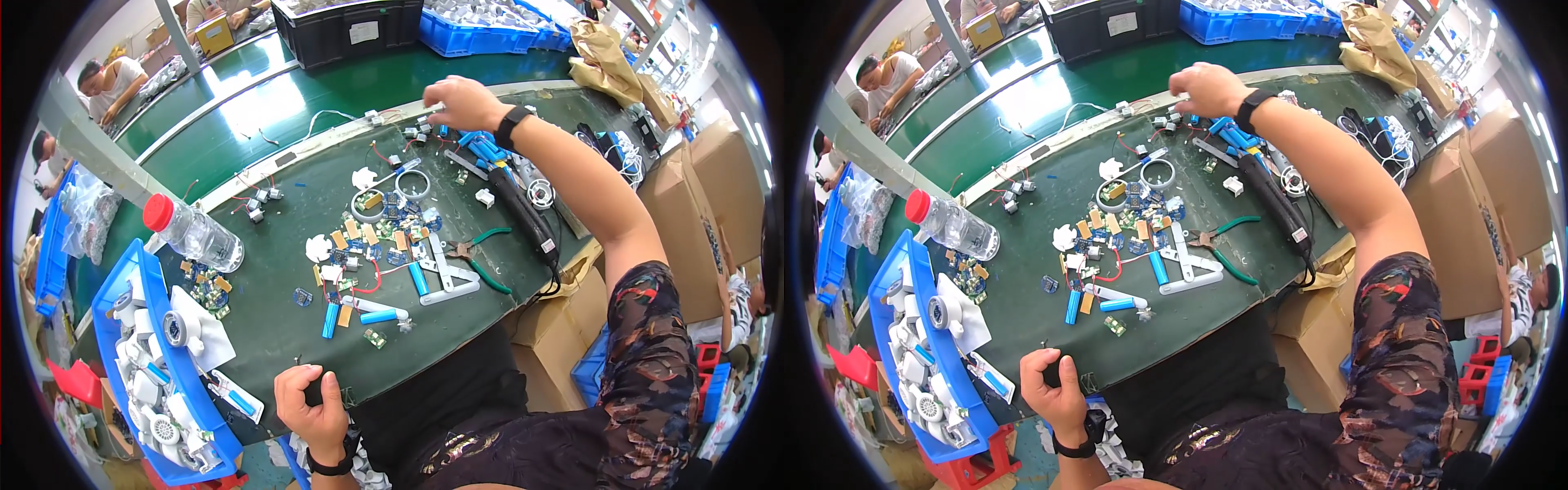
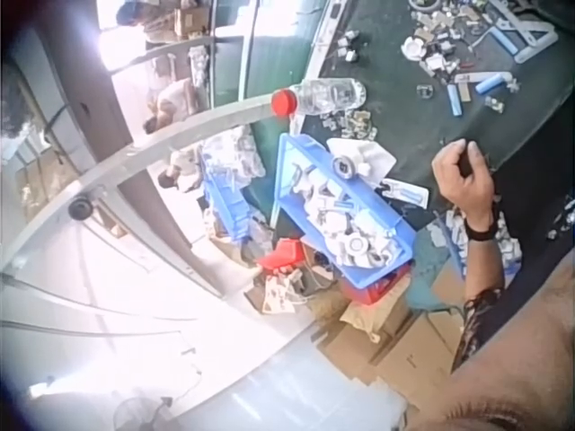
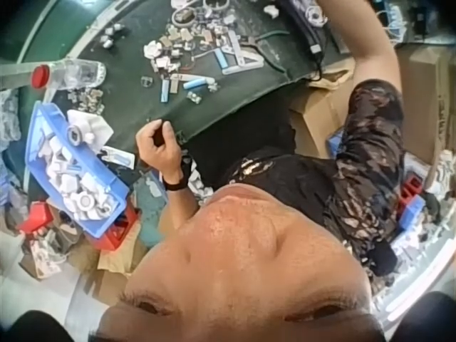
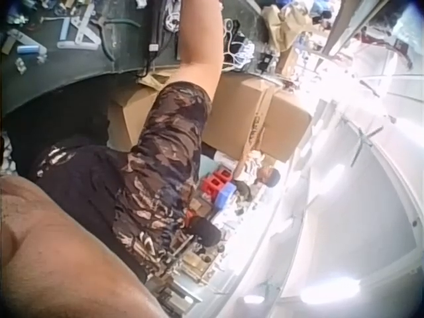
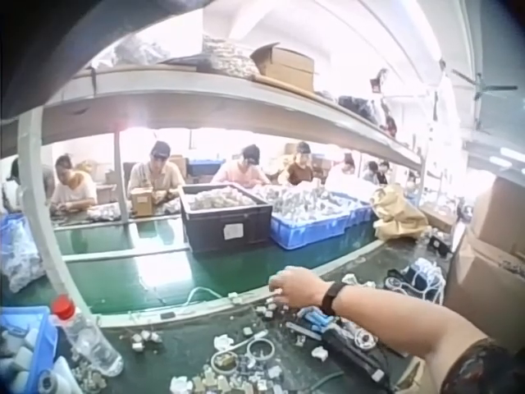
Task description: The person is assembling electronic components for a dome-shaped camera or sensor device at a factory workbench, using an electric screwdriver and manual placement.
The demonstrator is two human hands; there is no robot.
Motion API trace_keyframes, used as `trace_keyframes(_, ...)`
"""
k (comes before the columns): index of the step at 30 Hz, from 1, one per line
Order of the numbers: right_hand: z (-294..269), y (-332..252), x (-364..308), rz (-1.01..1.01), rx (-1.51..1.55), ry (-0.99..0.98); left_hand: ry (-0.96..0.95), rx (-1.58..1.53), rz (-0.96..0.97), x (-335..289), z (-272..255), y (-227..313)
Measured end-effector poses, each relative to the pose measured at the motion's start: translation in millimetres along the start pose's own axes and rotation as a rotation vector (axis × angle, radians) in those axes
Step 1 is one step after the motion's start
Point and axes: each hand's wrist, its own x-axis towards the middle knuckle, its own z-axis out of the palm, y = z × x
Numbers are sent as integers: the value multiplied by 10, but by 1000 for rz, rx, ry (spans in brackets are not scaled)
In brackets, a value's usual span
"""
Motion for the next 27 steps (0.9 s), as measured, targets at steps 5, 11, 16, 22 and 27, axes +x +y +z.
trace_keyframes(5,255,-178,205,-109,-214,-218,-45,5,-12,-24,-33,-22)
trace_keyframes(11,232,-199,335,-31,-207,-273,-3,-1,-12,-1,-5,-12)
trace_keyframes(16,175,6,379,104,273,-87,-28,-11,-12,-6,-29,-29)
trace_keyframes(22,-148,21,395,355,773,-11,-57,-15,-4,-7,-41,-42)
trace_keyframes(27,-271,56,376,587,1110,-7,-61,-13,-2,-13,-35,-46)
